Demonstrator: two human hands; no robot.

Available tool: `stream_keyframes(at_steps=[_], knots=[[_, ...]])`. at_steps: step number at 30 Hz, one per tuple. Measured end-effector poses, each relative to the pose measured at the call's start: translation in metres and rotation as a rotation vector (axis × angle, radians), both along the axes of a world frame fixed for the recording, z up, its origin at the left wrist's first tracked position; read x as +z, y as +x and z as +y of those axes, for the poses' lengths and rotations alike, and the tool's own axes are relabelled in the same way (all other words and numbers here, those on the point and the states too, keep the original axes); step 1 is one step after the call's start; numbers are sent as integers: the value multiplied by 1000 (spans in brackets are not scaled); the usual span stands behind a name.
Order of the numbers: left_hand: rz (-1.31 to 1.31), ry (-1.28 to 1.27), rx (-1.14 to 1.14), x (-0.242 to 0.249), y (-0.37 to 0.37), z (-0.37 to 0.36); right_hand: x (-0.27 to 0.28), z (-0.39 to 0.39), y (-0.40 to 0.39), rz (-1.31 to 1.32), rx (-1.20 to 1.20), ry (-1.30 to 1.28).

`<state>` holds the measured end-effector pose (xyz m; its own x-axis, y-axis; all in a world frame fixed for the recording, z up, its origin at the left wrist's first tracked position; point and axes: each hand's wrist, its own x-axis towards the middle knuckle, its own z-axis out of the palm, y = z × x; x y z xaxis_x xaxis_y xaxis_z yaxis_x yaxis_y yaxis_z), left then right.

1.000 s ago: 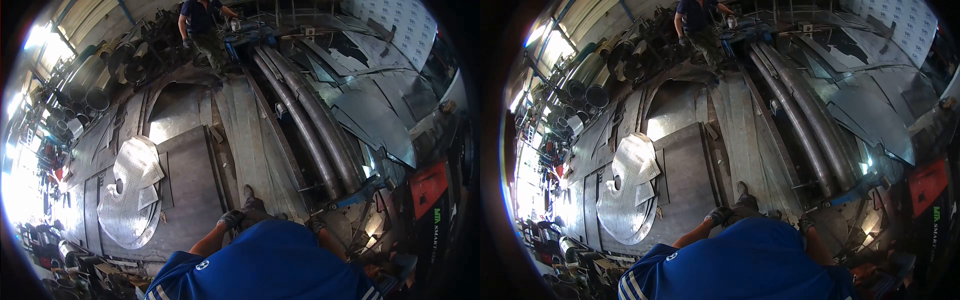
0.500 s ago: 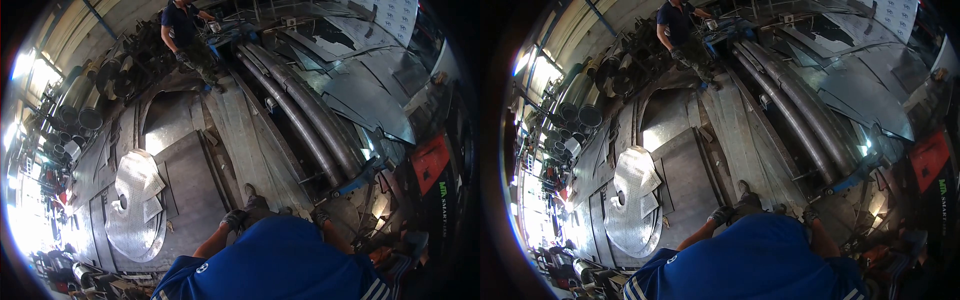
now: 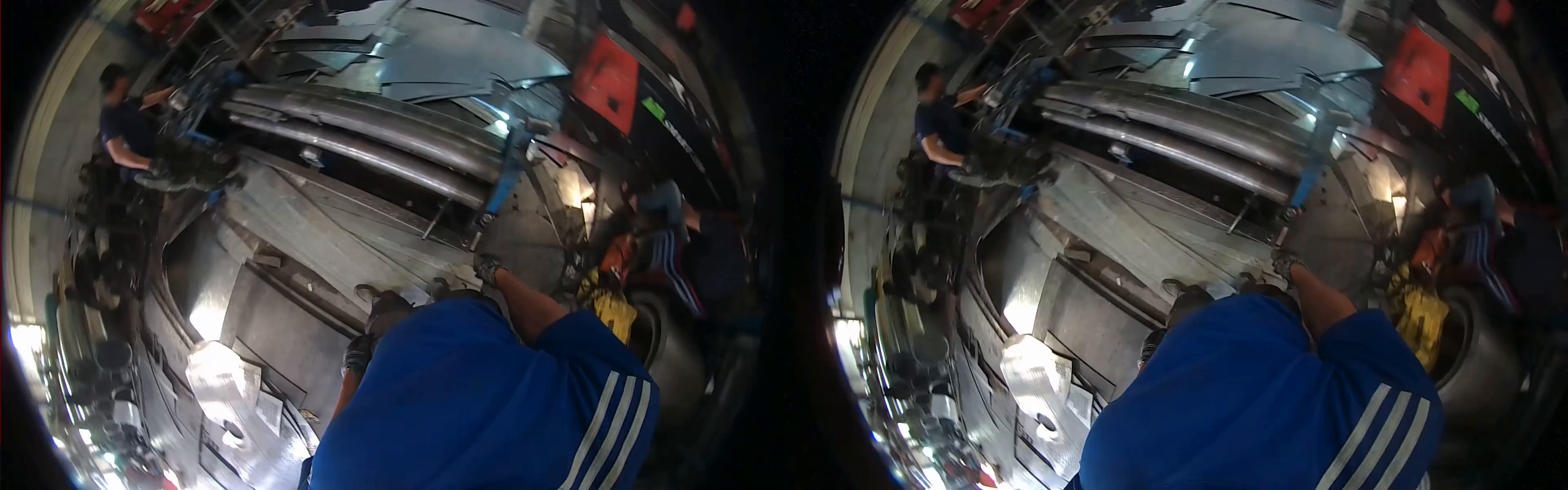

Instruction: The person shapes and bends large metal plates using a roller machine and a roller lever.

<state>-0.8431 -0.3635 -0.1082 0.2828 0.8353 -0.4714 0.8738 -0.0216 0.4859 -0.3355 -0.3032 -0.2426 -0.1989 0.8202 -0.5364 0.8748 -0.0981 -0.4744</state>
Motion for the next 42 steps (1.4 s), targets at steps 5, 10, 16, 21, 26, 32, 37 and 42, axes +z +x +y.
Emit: stream_keyframes(at_steps=[5, 10, 16, 21, 26, 32, 37, 42], knots=[[25, 74, -46, 9, -4, 18, 36, -6, 6, -305, 197, 356], [-137, -236, 361, -8, -5, 42, 26, -30, 6, -76, -72, 72], [-89, -217, 207, 8, -2, 77, 31, -69, -33, 539, -1103, -311], [-134, -420, 107, -17, -13, 114, 5, -95, -53, 228, -901, -345], [-33, -318, -272, -46, 7, 147, -37, -81, -71, 507, -1372, -718], [-112, -444, -17, -83, 61, 123, -114, 18, -103, 25, -304, -113], [111, -309, -160, -101, 67, 104, -239, 150, -118, 12, -465, -305], [119, -345, -311, -134, 11, 61, -369, 200, -132, 597, -1287, -585]])
